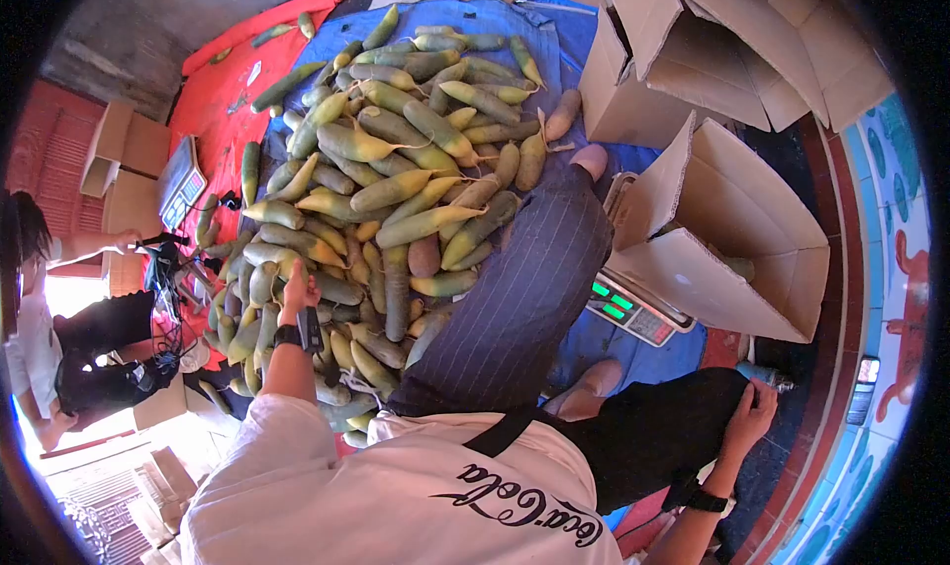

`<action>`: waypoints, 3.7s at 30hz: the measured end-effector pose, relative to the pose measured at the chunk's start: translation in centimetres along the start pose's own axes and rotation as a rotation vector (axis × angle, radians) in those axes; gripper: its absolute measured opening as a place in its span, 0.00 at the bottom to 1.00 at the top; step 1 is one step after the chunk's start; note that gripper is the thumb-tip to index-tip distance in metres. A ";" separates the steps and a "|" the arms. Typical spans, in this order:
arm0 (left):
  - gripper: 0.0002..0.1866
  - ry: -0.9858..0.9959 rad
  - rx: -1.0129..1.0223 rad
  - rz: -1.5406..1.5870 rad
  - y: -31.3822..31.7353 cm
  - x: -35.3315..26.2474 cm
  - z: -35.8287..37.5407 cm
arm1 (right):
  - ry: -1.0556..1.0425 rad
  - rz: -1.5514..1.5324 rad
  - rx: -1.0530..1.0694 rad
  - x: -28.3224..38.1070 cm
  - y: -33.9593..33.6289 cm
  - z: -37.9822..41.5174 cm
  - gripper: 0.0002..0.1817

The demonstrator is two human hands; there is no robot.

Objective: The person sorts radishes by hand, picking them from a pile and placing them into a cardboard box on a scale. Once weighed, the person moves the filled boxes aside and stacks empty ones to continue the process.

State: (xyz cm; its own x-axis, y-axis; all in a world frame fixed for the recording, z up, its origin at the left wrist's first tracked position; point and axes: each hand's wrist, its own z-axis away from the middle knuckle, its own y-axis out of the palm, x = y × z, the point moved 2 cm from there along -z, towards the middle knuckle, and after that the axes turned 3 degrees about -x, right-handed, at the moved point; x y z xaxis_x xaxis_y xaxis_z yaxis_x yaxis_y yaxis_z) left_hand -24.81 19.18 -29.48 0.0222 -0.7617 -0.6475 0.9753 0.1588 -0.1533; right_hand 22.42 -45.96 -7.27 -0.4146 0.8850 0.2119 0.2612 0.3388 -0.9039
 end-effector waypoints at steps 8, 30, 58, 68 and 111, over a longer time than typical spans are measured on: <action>0.24 -0.039 0.156 0.115 1.9 0.5 11.1 | -0.037 -0.033 -0.021 -0.6 0.8 -0.1 0.05; 0.20 -0.137 0.800 -0.246 12.2 4.1 22.2 | 0.027 -0.003 -0.085 -1.1 -0.2 1.4 0.05; 0.20 -0.347 0.695 -0.172 18.0 6.0 19.8 | 0.060 -0.071 -0.128 -1.3 -0.5 2.2 0.05; 0.19 -0.171 0.816 -0.210 12.2 0.6 23.8 | 0.059 -0.075 -0.145 -1.1 -0.6 2.2 0.05; 0.38 1.670 1.544 -0.732 29.3 2.2 44.7 | -0.219 -0.034 0.068 10.8 -8.8 -13.8 0.36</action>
State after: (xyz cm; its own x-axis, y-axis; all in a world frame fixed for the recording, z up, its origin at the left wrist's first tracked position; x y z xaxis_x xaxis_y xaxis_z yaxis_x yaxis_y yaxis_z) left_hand 13.59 -5.97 -2.01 0.3773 0.6118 -0.6952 0.1501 -0.7812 -0.6060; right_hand 27.67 -34.94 8.08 -0.6034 0.7803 0.1641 0.1870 0.3386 -0.9222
